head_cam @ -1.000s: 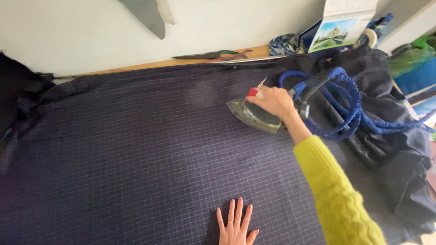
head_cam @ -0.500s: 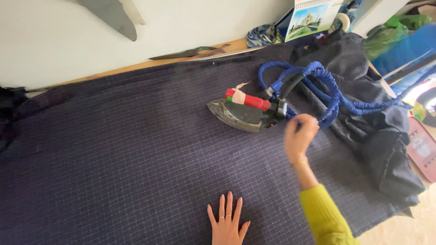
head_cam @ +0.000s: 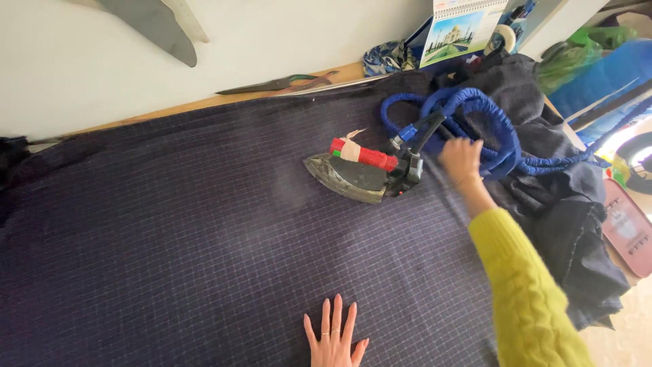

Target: The person irons a large piece of dark plaid fabric on a wooden table using a steam iron. They smooth the fabric with their left hand and periodically lift and reposition sections to ensure even pressing.

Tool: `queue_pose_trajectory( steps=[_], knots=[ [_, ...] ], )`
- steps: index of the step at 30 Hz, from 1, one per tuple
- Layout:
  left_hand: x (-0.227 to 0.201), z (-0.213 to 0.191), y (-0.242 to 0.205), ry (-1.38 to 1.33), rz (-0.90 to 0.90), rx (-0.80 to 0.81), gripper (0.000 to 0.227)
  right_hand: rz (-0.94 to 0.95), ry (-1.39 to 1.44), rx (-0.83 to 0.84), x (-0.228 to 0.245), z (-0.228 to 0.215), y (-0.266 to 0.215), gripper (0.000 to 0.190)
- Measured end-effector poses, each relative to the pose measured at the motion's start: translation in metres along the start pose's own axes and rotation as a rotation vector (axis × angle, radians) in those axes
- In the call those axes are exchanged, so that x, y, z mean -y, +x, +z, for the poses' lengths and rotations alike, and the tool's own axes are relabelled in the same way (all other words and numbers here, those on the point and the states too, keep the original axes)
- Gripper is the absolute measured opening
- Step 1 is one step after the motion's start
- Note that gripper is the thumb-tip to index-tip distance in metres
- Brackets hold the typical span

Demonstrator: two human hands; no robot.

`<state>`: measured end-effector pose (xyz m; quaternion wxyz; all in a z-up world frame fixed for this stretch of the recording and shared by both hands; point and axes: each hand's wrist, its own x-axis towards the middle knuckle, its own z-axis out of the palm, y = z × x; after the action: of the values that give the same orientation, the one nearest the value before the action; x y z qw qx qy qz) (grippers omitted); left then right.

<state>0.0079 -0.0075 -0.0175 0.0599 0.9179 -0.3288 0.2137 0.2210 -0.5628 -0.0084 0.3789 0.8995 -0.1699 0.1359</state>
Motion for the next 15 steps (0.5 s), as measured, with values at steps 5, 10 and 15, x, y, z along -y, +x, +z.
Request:
queue_pose_trajectory(
  steps=[5,10,15],
  knots=[
    [0.0,0.006,-0.002,-0.007,0.002,-0.041,0.095,0.371,-0.355,-0.229,-0.084,-0.018,0.054,0.022],
    [0.0,0.008,0.0,-0.001,0.003,-0.083,0.086,0.433,-0.346,-0.292,-0.075,0.034,0.035,0.031],
    [-0.002,0.009,-0.005,0.007,0.004,0.021,0.102,0.156,0.613,-0.016,0.001,-0.047,-0.009,0.036]
  ],
)
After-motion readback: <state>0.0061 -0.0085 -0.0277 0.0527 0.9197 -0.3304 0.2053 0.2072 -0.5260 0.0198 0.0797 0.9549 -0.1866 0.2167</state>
